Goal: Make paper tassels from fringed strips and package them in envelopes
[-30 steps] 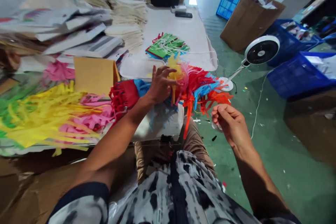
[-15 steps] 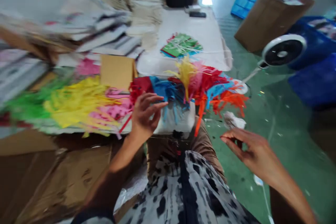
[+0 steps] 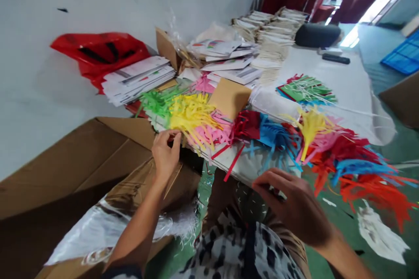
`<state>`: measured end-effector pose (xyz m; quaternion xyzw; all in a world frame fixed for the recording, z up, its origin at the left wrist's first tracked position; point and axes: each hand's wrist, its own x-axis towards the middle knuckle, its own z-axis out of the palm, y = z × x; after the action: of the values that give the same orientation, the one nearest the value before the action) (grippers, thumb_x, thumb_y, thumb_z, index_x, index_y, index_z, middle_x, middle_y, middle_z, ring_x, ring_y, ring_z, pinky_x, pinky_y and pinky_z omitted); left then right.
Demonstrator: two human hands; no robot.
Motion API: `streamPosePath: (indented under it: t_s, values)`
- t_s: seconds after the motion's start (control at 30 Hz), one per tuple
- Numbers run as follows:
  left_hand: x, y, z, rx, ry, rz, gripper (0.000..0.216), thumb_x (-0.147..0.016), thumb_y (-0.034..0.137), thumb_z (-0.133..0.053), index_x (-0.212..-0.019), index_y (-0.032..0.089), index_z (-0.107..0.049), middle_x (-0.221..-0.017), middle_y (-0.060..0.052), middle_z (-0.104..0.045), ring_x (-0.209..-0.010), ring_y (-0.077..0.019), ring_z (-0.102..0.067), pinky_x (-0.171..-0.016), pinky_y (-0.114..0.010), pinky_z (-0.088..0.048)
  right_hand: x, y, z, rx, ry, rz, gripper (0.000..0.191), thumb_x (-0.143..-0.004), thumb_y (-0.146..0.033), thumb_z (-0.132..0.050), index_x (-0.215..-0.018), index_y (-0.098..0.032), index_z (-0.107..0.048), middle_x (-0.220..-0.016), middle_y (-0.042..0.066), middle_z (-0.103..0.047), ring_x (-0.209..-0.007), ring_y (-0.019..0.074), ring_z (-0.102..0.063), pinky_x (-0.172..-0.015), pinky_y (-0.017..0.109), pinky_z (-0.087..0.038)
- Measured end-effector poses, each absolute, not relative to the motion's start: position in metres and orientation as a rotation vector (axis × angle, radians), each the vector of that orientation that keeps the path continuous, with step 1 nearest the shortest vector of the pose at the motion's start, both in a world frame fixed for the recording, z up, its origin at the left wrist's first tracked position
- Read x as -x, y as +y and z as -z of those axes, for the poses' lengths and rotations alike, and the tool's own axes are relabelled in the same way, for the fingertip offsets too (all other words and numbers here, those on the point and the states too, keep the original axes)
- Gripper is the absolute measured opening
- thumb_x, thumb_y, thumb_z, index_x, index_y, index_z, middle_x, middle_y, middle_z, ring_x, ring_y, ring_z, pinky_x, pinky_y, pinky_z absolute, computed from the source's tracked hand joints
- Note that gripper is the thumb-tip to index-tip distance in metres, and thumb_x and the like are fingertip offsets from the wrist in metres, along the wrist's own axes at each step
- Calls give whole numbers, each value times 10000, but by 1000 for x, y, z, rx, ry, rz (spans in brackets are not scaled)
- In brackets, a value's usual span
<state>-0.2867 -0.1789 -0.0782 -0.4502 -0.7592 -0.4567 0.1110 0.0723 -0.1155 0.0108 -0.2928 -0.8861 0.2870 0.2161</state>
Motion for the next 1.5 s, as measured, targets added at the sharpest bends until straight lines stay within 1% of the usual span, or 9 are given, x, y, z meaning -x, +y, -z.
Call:
streamPosePath:
  t_s: [0.13,0.3,0.47,0.73,1.0,1.1,1.2,1.33,1.5]
  values:
    - [335,-165,91,1140,-2512,1399,362,-889,378,-670,-1184,171,-706,-1054,-91,-766,-839,-215,-700,-757,-326,-541,-29,-114,-14,703,-2540,-852,113,-1026,-239,-621,-953,-248,-708,-909,-6,-717,-793,138,-674,-704,262,-446]
    - [351,-151,91,1192,-2493,1396,233,-868,351,-714,-1045,203,-748,-946,-40,-753,-772,-193,-681,-746,-313,-517,34,-108,-6,549,-2645,-775,122,-1022,-240,-622,-947,-228,-717,-913,9,-720,-798,144,-659,-694,273,-409]
    - [348,-150,75,1259,-2370,1310,102,-891,302,-730,-856,215,-769,-1008,-69,-735,-970,-251,-663,-877,-363,-502,104,-98,10,437,-2672,-648,136,-1012,-196,-603,-938,-220,-714,-916,13,-720,-823,149,-652,-680,268,-396]
    - [356,-136,29,1746,-1862,1193,185,-1015,279,-601,-949,215,-762,-1029,-71,-727,-976,-234,-647,-902,-385,-506,166,-59,-7,581,-2436,-228,286,-1057,-238,-493,-1293,-222,-654,-1341,121,-650,-1032,223,-658,-734,316,-494]
    - [357,-122,17,1787,-1977,1498,156,-923,304,-724,-810,198,-741,-985,-68,-732,-952,-225,-684,-849,-354,-513,184,-38,-5,575,-2477,-37,285,-1033,-279,-556,-1290,-215,-660,-1318,125,-655,-1037,253,-626,-845,366,-478]
    - [363,-124,23,1859,-2125,1651,136,-870,295,-767,-787,197,-725,-902,-46,-745,-853,-205,-689,-808,-338,-513,183,-34,5,578,-2526,-31,230,-1052,-258,-515,-1168,-208,-708,-1189,106,-702,-1018,243,-624,-858,354,-435]
    - [370,-128,32,1929,-2158,1771,162,-831,302,-808,-938,205,-735,-985,-46,-766,-906,-206,-704,-830,-331,-523,181,-27,9,578,-2572,-32,241,-1063,-233,-481,-1035,-191,-716,-1028,94,-709,-980,232,-617,-853,343,-398]
    - [379,-131,48,2023,-2108,1556,405,-815,269,-829,-1206,255,-721,-1196,-59,-756,-1136,-243,-668,-1011,-394,-488,180,-16,11,602,-2544,-28,247,-1064,-235,-463,-1038,-191,-705,-1023,96,-701,-949,229,-604,-821,339,-376]
    - [380,-122,59,1963,-2095,1649,409,-874,247,-744,-1282,256,-708,-1024,-36,-748,-946,-194,-682,-898,-336,-508,179,-13,13,678,-2464,-156,219,-1017,-203,-522,-1143,-197,-700,-1122,99,-711,-961,242,-634,-819,347,-423]
